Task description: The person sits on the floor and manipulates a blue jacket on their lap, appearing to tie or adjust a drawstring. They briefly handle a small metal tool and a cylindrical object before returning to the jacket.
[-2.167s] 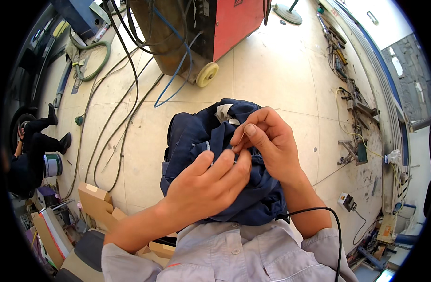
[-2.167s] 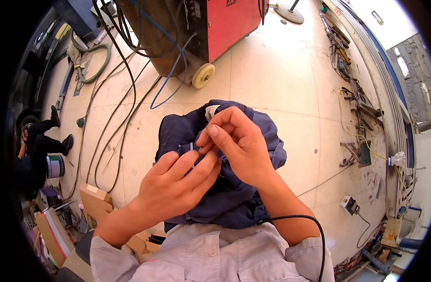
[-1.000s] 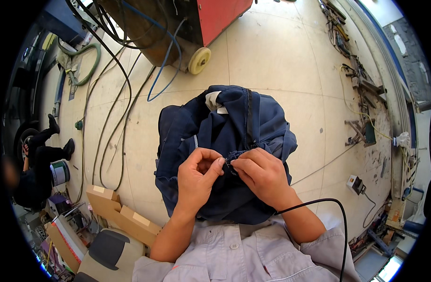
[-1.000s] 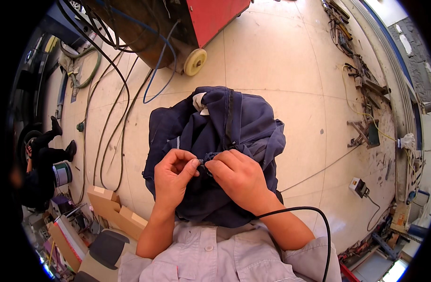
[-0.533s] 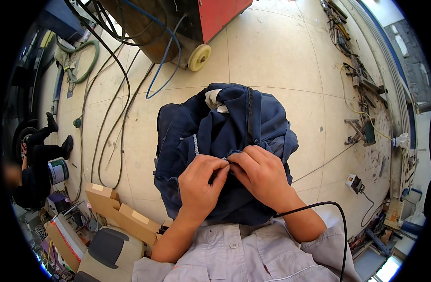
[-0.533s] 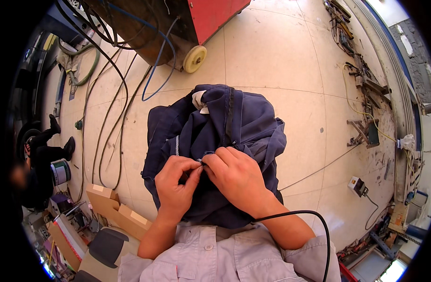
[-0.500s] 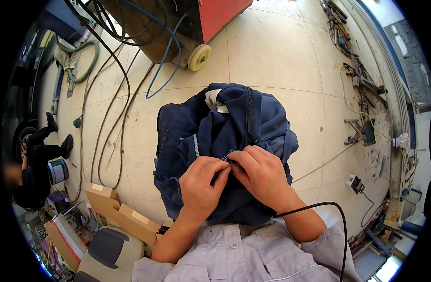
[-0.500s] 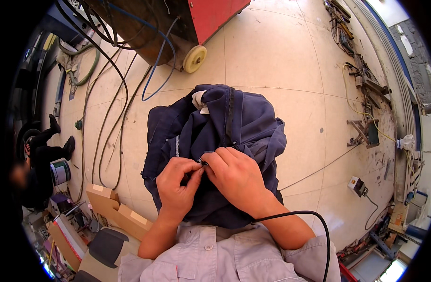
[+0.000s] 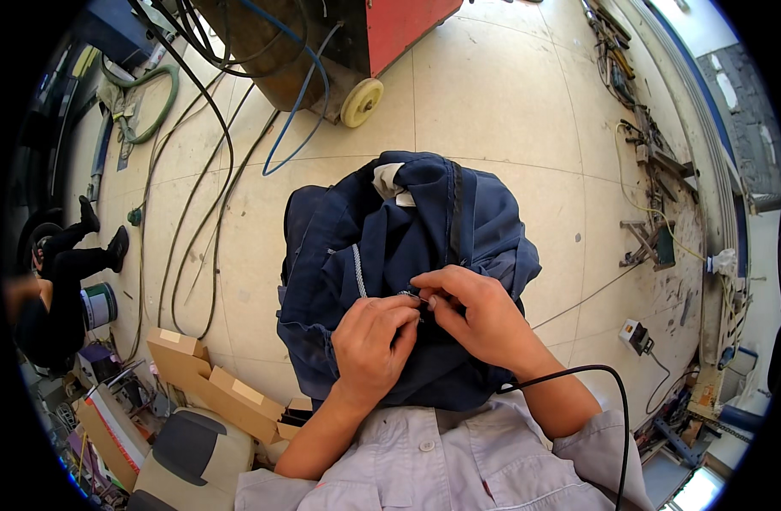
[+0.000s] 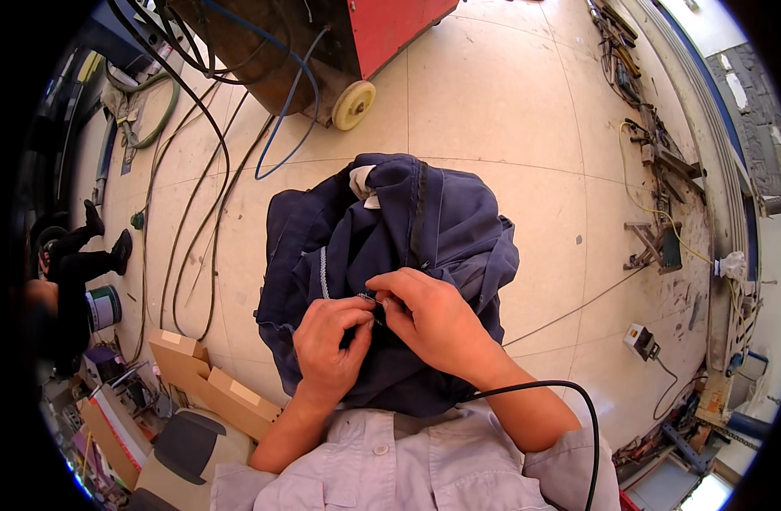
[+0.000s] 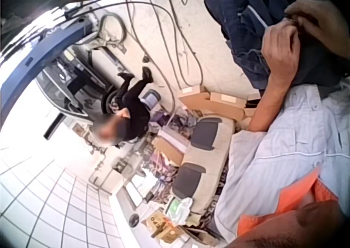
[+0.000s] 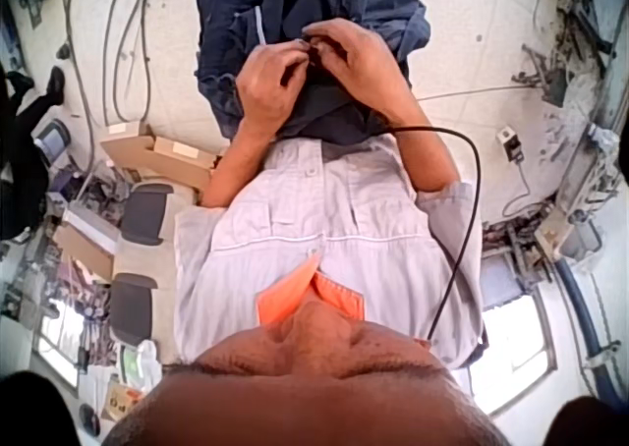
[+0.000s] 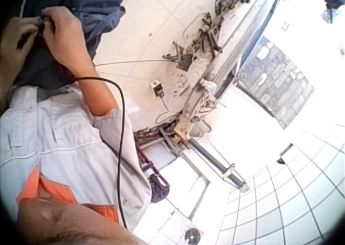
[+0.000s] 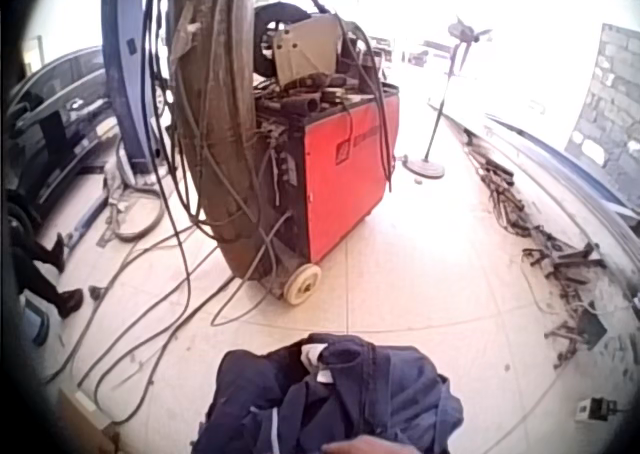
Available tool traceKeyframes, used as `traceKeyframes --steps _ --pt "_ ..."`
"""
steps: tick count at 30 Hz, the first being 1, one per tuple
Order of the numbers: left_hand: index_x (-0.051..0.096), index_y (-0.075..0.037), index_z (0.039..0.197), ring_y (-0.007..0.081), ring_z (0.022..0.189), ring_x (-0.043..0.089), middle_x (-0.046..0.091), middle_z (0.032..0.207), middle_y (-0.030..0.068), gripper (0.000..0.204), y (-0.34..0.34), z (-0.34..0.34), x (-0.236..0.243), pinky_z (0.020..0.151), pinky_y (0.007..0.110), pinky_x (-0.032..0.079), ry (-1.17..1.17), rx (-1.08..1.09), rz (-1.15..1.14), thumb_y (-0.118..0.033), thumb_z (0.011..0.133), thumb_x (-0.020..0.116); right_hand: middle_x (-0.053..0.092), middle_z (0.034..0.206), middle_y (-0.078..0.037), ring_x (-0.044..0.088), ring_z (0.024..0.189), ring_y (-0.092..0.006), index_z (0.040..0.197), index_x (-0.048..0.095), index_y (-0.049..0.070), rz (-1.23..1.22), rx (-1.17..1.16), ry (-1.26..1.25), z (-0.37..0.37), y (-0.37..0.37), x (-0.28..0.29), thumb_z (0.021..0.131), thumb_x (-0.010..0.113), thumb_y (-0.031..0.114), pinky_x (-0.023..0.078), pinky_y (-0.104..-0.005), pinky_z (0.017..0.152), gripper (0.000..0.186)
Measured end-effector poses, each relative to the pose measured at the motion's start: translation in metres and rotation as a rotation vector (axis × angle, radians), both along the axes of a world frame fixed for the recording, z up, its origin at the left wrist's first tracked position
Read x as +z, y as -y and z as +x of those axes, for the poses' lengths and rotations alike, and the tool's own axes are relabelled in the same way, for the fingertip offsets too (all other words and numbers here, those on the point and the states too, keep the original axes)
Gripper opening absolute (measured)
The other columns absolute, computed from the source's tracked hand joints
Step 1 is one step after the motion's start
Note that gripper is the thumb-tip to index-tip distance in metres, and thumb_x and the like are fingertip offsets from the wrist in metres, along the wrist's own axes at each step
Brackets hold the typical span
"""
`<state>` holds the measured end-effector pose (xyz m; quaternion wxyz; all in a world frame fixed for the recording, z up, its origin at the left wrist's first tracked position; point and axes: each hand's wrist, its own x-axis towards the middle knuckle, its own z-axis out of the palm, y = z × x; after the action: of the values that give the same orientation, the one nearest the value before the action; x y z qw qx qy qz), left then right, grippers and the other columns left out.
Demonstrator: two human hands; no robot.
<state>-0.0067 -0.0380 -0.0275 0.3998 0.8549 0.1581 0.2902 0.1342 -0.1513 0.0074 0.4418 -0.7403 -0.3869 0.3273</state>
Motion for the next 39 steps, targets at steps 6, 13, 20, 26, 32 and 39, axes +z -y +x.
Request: traceKeyframes --steps 6,13,20,26,32,39 --pt "0.064 -0.004 0.091 0.0274 0.081 0.067 0.073 0.095 0.0091 0.022 0.001 0.001 -0.002 0.071 0.035 0.053 0.016 0.025 0.062 0.006 0.074 0.075 0.067 0.098 -0.014 0.068 0.087 -0.0251 0.114 0.066 -0.001 -0.025 0.106 -0.031 0.013 -0.008 -0.003 0.091 0.061 -0.002 0.054 -0.0339 0.077 0.024" --pt "0.064 -0.004 0.090 0.0273 0.082 0.068 0.073 0.094 0.0087 0.021 0.002 -0.003 -0.005 0.071 0.035 0.053 0.012 0.058 0.019 0.006 0.075 0.075 0.065 0.101 -0.013 0.067 0.090 -0.0264 0.115 0.065 0.000 -0.012 0.252 -0.174 0.025 -0.002 -0.002 0.086 0.061 -0.007 0.054 -0.0353 0.081 0.030" --pt "0.064 -0.003 0.090 0.0271 0.081 0.067 0.073 0.095 0.0094 0.020 0.001 -0.004 -0.007 0.071 0.034 0.053 0.005 0.051 -0.053 0.007 0.076 0.074 0.064 0.100 -0.013 0.067 0.087 -0.0247 0.119 0.063 0.001 -0.012 0.242 -0.140 0.020 0.000 -0.004 0.087 0.063 -0.005 0.054 -0.0353 0.078 0.033" --pt "0.064 -0.004 0.090 0.0269 0.082 0.067 0.073 0.095 0.0093 0.021 0.001 -0.004 -0.007 0.071 0.034 0.053 0.002 0.037 -0.073 0.007 0.075 0.074 0.065 0.095 -0.008 0.065 0.080 -0.0182 0.122 0.063 0.002 -0.051 0.025 0.019 0.003 -0.005 -0.015 0.089 0.065 -0.003 0.053 -0.0297 0.072 0.034" --pt "0.064 -0.004 0.089 0.0269 0.081 0.067 0.073 0.095 0.0090 0.020 0.001 -0.005 -0.008 0.071 0.034 0.053 0.003 0.038 -0.058 0.007 0.075 0.074 0.066 0.093 -0.015 0.068 0.080 -0.0242 0.111 0.064 -0.004 -0.088 0.061 -0.132 0.016 -0.013 -0.009 0.091 0.067 0.004 0.054 -0.0338 0.073 0.022" --pt "0.064 -0.004 0.090 0.0272 0.082 0.067 0.073 0.095 0.0088 0.021 0.001 -0.004 -0.008 0.071 0.035 0.053 0.015 0.032 -0.046 0.007 0.075 0.074 0.066 0.088 -0.003 0.059 0.074 -0.0074 0.103 0.065 0.000 -0.145 0.131 -0.298 0.025 -0.019 -0.018 0.096 0.067 0.005 0.048 -0.0238 0.066 0.009"
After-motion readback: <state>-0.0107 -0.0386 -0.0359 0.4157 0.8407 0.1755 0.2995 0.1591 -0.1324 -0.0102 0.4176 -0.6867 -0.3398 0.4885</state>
